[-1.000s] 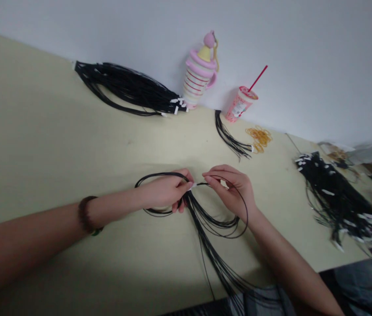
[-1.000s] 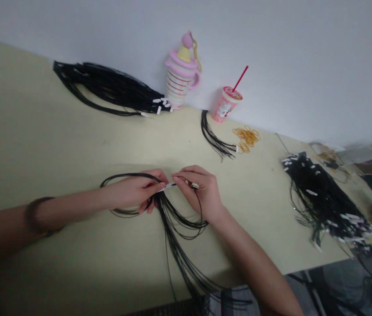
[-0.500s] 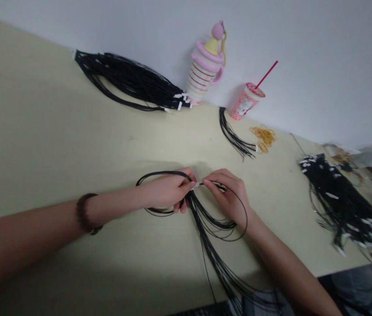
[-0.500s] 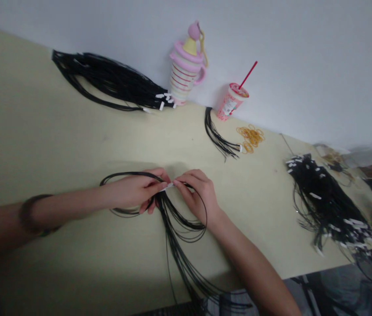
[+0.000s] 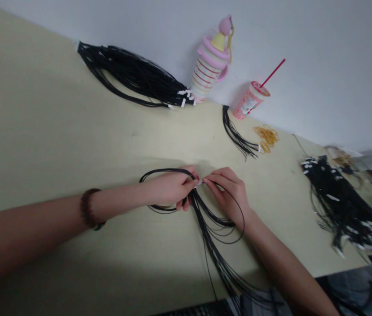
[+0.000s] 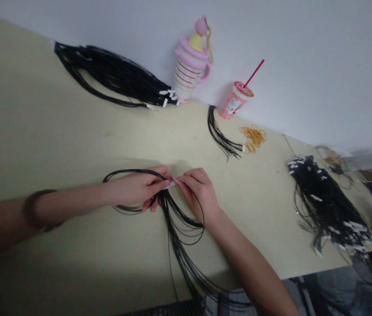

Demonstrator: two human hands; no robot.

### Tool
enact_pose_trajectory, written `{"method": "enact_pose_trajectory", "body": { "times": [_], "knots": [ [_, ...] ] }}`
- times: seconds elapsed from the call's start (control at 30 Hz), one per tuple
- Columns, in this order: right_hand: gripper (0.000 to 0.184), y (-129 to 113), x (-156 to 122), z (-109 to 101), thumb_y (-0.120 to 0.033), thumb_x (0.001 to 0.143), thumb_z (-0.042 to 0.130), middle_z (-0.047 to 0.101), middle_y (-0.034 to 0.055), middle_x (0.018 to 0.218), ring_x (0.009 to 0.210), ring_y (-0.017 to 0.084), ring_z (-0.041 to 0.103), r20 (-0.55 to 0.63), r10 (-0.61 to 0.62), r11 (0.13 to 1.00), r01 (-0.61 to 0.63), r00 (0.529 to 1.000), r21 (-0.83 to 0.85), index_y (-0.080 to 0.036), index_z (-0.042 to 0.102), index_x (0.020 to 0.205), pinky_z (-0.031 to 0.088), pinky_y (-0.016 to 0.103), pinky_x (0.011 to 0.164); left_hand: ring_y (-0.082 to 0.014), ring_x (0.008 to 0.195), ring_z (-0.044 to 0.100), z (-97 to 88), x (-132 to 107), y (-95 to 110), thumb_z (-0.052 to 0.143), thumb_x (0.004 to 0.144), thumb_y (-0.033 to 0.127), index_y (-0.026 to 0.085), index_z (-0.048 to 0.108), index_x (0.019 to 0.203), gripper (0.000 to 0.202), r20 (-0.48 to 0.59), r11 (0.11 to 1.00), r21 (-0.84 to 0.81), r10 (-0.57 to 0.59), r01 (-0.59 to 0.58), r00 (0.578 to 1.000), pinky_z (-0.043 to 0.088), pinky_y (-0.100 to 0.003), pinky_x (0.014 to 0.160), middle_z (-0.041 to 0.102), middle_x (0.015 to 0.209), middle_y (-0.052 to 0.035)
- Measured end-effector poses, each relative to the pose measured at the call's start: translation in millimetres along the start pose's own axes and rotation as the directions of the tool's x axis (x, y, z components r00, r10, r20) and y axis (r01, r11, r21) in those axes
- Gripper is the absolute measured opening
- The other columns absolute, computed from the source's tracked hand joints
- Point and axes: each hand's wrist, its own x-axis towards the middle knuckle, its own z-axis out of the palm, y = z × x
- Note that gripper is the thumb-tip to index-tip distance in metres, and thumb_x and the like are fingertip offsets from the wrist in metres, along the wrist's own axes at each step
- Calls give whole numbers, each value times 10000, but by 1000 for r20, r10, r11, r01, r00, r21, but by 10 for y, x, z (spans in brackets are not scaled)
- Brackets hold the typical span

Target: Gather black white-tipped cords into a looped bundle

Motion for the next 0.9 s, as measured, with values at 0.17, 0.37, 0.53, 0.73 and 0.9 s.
{"method": "enact_pose_trajectory", "body": {
  "times": [0.17, 0.37, 0.53, 0.73, 0.9],
  "knots": [
    [99, -1, 6, 11, -203, 793, 546, 597, 46, 780, 771, 121, 515, -21, -20, 1000, 20, 1000, -8, -160, 633, 808, 454, 257, 704, -93, 355, 462, -2, 4, -13, 293, 866, 436, 194, 391, 952, 276, 4, 1000, 7, 11, -11, 1000, 328, -178, 372, 543, 485, 43],
    [86, -3, 20, 22, -198, 793, 544, 591, 45, 754, 757, 127, 507, -22, -55, 997, 54, 998, -46, -163, 619, 771, 452, 270, 693, -92, 348, 461, 4, 11, -20, 293, 865, 441, 204, 376, 906, 254, -5, 1000, 17, 5, -5, 1000, 332, -171, 358, 537, 476, 45],
    [91, 20, 16, 36, -195, 797, 536, 592, 45, 760, 764, 131, 493, 8, -105, 990, 105, 994, -93, -164, 616, 770, 448, 279, 706, -90, 350, 463, 1, 15, -23, 296, 866, 451, 204, 376, 904, 262, -3, 1000, 18, 14, -14, 1000, 328, -168, 357, 542, 481, 44],
    [142, 45, -4, 82, -203, 823, 492, 595, 59, 774, 779, 138, 496, 30, -125, 988, 127, 992, -88, -165, 624, 785, 454, 297, 728, -95, 354, 465, 0, 15, -26, 288, 868, 437, 203, 369, 910, 252, -2, 1000, 23, 10, -10, 1000, 336, -177, 363, 538, 484, 43],
    [135, 76, 28, -23, -198, 812, 509, 607, 57, 828, 808, 126, 528, 88, -140, 990, 138, 986, 31, -173, 634, 852, 469, 291, 752, -92, 355, 472, -1, 4, -17, 303, 865, 432, 202, 370, 890, 241, -8, 1000, 14, 21, -21, 1000, 337, -169, 359, 543, 484, 41]
  ]
}}
